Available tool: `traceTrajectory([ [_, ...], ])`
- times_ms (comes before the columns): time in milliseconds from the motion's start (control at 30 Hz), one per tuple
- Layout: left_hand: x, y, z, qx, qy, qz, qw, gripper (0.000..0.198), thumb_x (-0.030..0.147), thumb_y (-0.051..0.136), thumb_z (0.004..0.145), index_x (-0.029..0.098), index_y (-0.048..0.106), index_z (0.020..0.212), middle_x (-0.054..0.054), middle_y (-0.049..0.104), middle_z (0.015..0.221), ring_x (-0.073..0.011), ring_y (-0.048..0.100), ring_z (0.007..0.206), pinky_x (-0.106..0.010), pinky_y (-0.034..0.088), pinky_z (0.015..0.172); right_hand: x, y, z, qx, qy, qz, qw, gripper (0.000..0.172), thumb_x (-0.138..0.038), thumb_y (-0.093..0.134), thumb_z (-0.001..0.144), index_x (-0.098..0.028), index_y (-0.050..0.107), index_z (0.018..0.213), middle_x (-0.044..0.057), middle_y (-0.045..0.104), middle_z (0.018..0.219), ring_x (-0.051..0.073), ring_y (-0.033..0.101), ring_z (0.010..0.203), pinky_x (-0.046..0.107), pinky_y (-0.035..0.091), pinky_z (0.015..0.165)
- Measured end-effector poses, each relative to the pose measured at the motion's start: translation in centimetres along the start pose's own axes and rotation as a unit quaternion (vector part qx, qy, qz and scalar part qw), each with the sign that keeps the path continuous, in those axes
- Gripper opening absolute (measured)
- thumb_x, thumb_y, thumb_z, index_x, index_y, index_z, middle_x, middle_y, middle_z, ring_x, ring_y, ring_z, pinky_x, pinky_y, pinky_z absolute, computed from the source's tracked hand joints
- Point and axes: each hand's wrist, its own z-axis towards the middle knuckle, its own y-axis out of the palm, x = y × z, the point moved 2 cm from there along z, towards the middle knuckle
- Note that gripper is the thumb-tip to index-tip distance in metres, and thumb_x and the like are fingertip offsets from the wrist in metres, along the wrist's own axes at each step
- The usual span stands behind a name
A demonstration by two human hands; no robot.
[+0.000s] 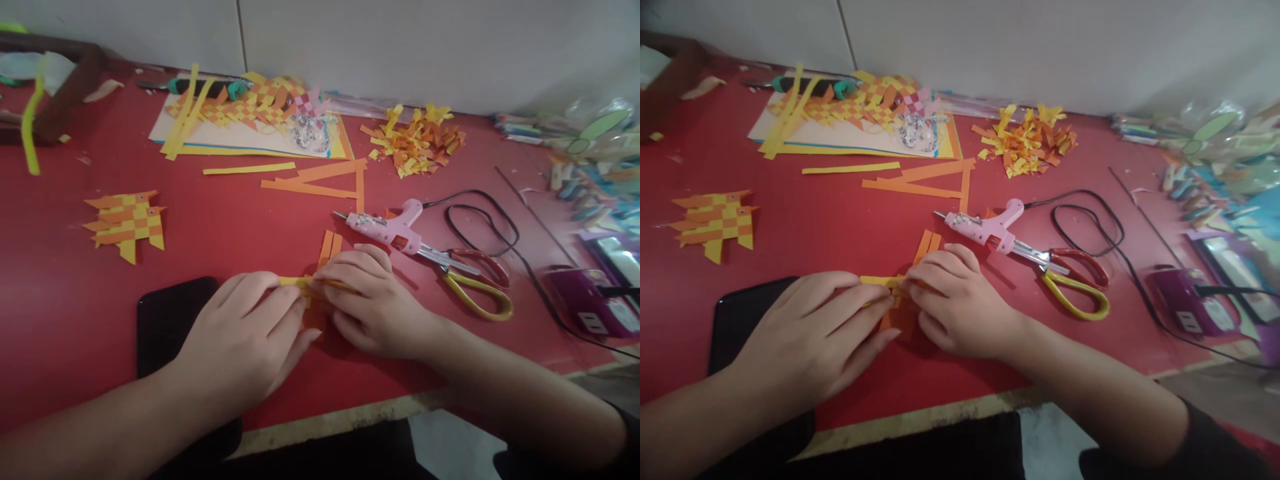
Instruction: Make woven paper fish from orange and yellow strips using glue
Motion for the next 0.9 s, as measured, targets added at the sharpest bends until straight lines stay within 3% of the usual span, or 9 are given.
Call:
traceTrajectory([
  [233,0.09,0.33,-0.08,-0.013,0.02,-0.012,1.0,0.023,0.029,0.055,0.095,0.012,0.07,0.095,-0.01,0.07,0.082,-0.0268,0.061,0.077,-0.044,0.052,0.068,-0.34,-0.06,0.09,-0.034,-0.008,-0.018,0.999,0.044,-0.013,0.046,0.089,-0.02,0.061,0.13,0.0,0.067,0.132,0.027,0.05,0.125,0.051,0.024,0.109],
  [500,0.0,0.32,-0.04,-0.019,0.016,-0.021,0.999,0.027,0.031,0.055,0.095,0.011,0.072,0.097,-0.009,0.069,0.082,-0.0284,0.062,0.079,-0.046,0.054,0.069,-0.11,-0.01,0.03,-0.021,0.017,-0.046,0.999,0.039,-0.021,0.052,0.086,-0.016,0.067,0.121,0.01,0.063,0.133,0.032,0.048,0.122,0.057,0.034,0.104],
  [900,0.03,0.42,-0.19,-0.032,0.025,-0.027,0.999,0.043,0.045,0.057,0.092,0.006,0.073,0.101,-0.013,0.069,0.086,-0.031,0.061,0.082,-0.048,0.054,0.075,-0.3,0.22,-0.07,0.003,0.015,-0.06,0.998,0.039,-0.019,0.054,0.084,-0.014,0.066,0.12,0.011,0.066,0.126,0.031,0.053,0.117,0.053,0.035,0.103],
])
